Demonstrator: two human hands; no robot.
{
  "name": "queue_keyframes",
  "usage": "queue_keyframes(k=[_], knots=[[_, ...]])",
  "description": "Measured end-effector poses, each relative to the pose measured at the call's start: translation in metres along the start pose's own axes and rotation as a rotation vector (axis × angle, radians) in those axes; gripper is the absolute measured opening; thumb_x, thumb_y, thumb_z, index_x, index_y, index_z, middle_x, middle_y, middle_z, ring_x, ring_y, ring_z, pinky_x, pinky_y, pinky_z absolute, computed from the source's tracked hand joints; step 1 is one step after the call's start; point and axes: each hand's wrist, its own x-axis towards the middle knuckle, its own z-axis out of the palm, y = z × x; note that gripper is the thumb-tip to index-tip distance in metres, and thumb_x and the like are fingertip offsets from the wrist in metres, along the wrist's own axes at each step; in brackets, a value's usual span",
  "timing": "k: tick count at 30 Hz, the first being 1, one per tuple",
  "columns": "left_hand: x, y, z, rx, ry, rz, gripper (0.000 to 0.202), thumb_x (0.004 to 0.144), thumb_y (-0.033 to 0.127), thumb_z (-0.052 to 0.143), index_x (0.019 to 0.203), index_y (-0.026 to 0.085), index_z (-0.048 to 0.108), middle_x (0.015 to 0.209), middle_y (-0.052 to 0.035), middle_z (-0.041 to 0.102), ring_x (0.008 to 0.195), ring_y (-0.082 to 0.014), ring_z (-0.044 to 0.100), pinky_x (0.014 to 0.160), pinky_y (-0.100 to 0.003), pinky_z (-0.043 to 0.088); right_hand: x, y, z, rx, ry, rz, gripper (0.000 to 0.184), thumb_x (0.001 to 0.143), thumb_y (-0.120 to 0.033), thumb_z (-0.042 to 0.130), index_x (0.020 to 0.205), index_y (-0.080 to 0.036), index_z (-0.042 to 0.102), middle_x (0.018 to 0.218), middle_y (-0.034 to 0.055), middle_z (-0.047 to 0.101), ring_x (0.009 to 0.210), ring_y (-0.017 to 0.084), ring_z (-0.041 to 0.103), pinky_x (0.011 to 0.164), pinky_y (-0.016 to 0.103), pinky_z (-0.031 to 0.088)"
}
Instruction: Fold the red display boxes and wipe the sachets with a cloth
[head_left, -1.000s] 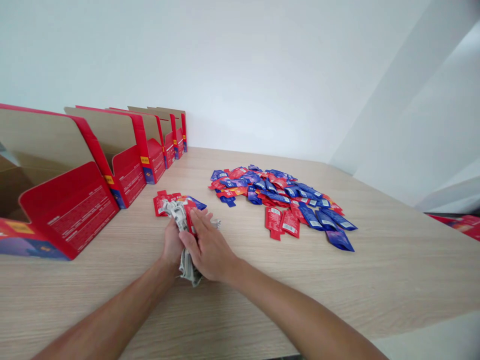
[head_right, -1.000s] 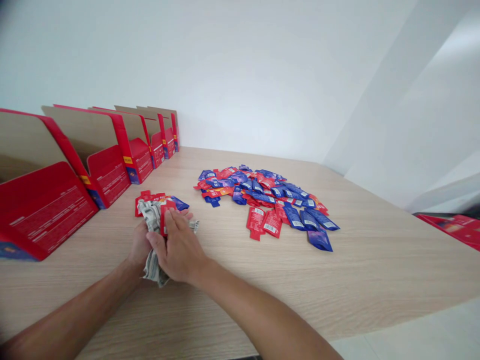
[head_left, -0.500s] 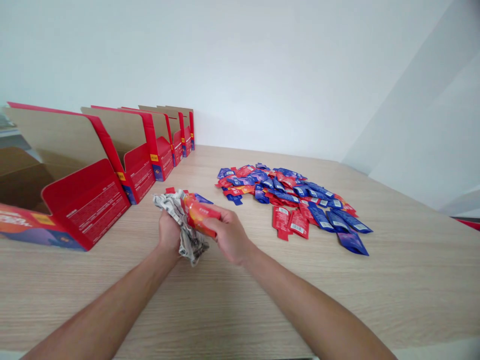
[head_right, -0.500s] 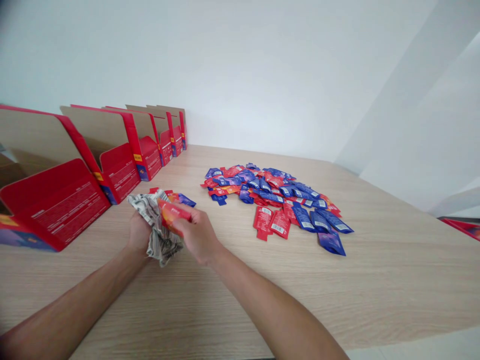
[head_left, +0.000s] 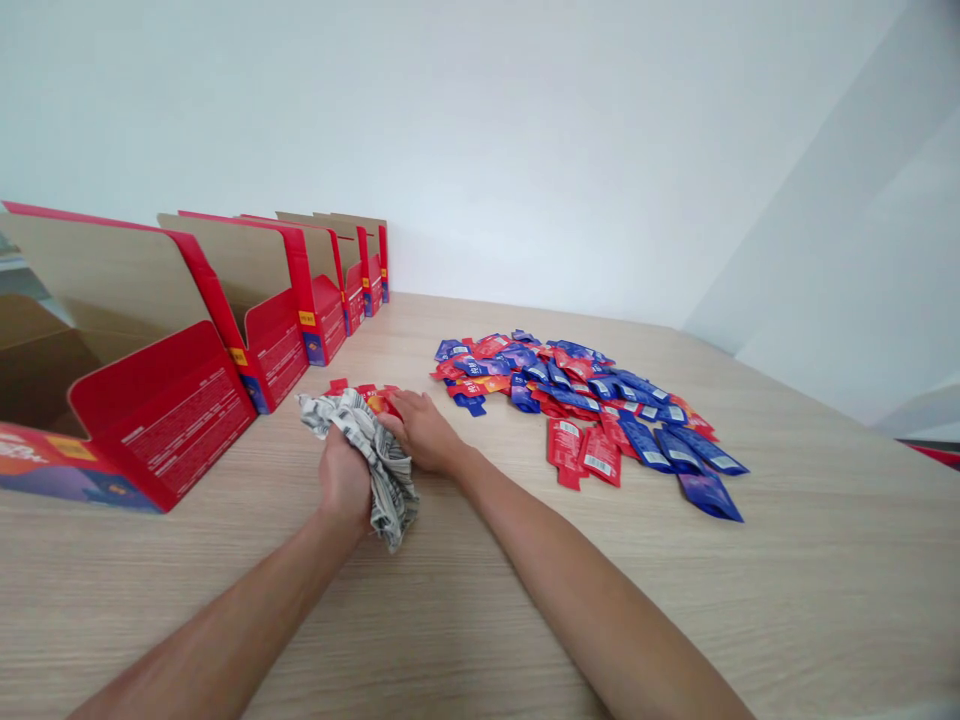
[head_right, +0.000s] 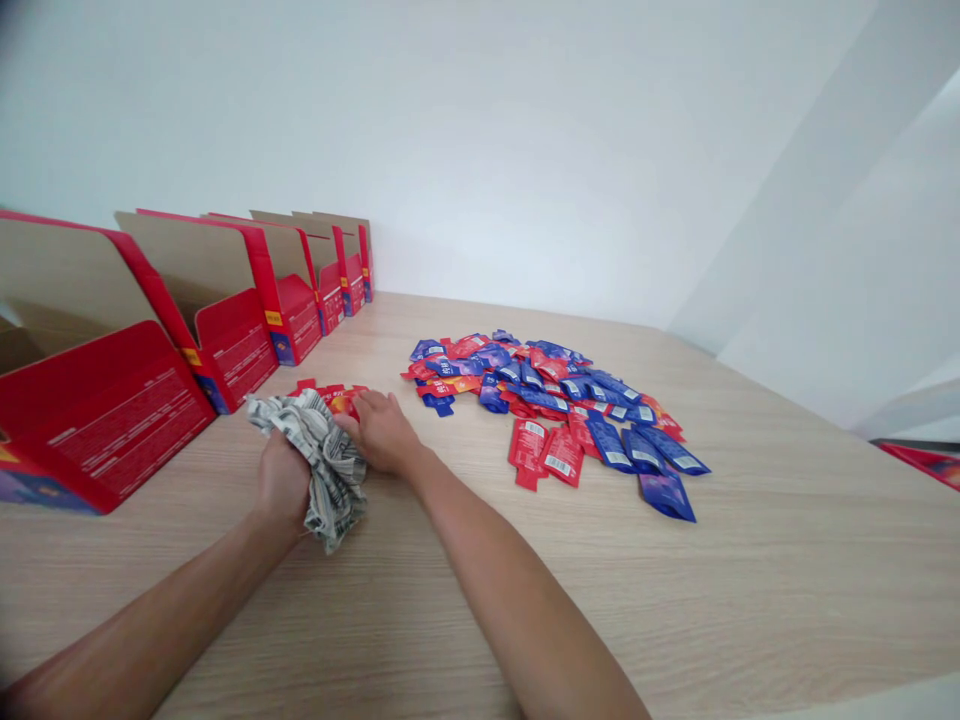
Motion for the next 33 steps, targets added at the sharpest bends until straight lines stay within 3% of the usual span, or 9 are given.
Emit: queue_keyframes(k=[2,5,9,14,19,22,26,31,33], knots=[[-0.002,0.001,0.000,0.014,0.032,-0.020,0.039,0.104,0.032,0.041,0.106,0.011,0.075,0.095,-0.0118,0.078,0.090,-0.0222,0.077,0.085,-0.031,0.064,-0.004,0.009,-0.008,-0.108,0.018,0.038,0.044,0.112,-0.037,0.040,0.144,-0.013,0.059,0.153,0.0196,0.058,0.147,0.028,0.048,0.126,0.053,0.030],[-0.006,0.000,0.001,0.052,0.067,-0.024,0.038,0.102,0.035,0.046,0.113,0.014,0.075,0.097,-0.0104,0.080,0.088,-0.0248,0.078,0.085,-0.037,0.065,-0.010,0.035,-0.031,-0.278,0.080,0.253,0.053,0.110,-0.037,0.041,0.155,-0.009,0.048,0.165,0.0211,0.042,0.156,0.032,0.033,0.129,0.058,0.017],[-0.013,-0.004,0.004,0.151,0.132,-0.033,0.040,0.103,0.034,0.042,0.117,0.016,0.075,0.097,-0.0089,0.081,0.087,-0.0248,0.079,0.082,-0.038,0.066,-0.024,0.067,-0.060,-0.403,-0.100,0.539,0.071,0.105,-0.049,0.049,0.165,-0.013,0.034,0.174,0.0180,0.026,0.160,0.043,0.019,0.123,0.074,0.009],[-0.017,-0.007,0.005,0.209,0.168,-0.061,0.038,0.103,0.036,0.047,0.114,0.014,0.075,0.091,-0.0091,0.081,0.085,-0.0232,0.079,0.080,-0.034,0.066,-0.035,0.070,-0.072,-0.440,-0.159,0.529,0.059,0.103,-0.048,0.049,0.151,-0.012,0.053,0.158,0.0234,0.052,0.148,0.043,0.039,0.119,0.074,0.018],[-0.023,-0.007,0.009,0.211,0.138,-0.086,0.039,0.103,0.037,0.046,0.117,0.014,0.074,0.089,-0.0088,0.081,0.083,-0.0251,0.080,0.078,-0.036,0.067,-0.043,0.060,-0.080,-0.402,-0.097,0.471,0.036,0.099,-0.018,0.047,0.124,-0.007,0.070,0.134,0.0268,0.068,0.138,0.036,0.051,0.126,0.062,0.007],[-0.027,-0.005,0.013,0.206,0.112,-0.088,0.040,0.104,0.035,0.043,0.123,0.016,0.073,0.092,-0.0084,0.082,0.085,-0.0255,0.080,0.078,-0.037,0.067,-0.053,0.056,-0.090,-0.313,-0.007,0.467,0.032,0.095,-0.012,0.050,0.117,-0.007,0.071,0.127,0.0272,0.071,0.133,0.036,0.056,0.125,0.056,0.018],[-0.028,-0.004,0.014,0.188,0.121,-0.100,0.041,0.104,0.037,0.043,0.125,0.016,0.072,0.091,-0.0086,0.081,0.087,-0.0263,0.080,0.079,-0.038,0.067,-0.061,0.047,-0.095,-0.121,0.190,0.534,0.036,0.094,-0.011,0.048,0.126,-0.011,0.065,0.123,0.0238,0.072,0.124,0.034,0.063,0.113,0.051,0.039],[-0.024,-0.014,0.009,0.115,0.023,-0.194,0.040,0.102,0.033,0.042,0.122,0.016,0.074,0.092,-0.0086,0.081,0.095,-0.0274,0.080,0.087,-0.042,0.066,-0.053,0.014,-0.058,0.363,0.319,0.531,0.045,0.100,-0.023,0.042,0.144,-0.019,0.048,0.094,0.0037,0.075,0.083,0.023,0.073,0.084,0.040,0.060],[-0.022,-0.019,0.005,0.077,-0.080,-0.208,0.037,0.099,0.029,0.047,0.119,0.016,0.074,0.099,-0.0095,0.082,0.100,-0.0282,0.079,0.093,-0.044,0.064,-0.051,-0.005,-0.038,0.610,0.317,0.470,0.051,0.096,-0.025,0.051,0.147,-0.020,0.047,0.095,0.0029,0.074,0.083,0.022,0.073,0.086,0.042,0.061]])
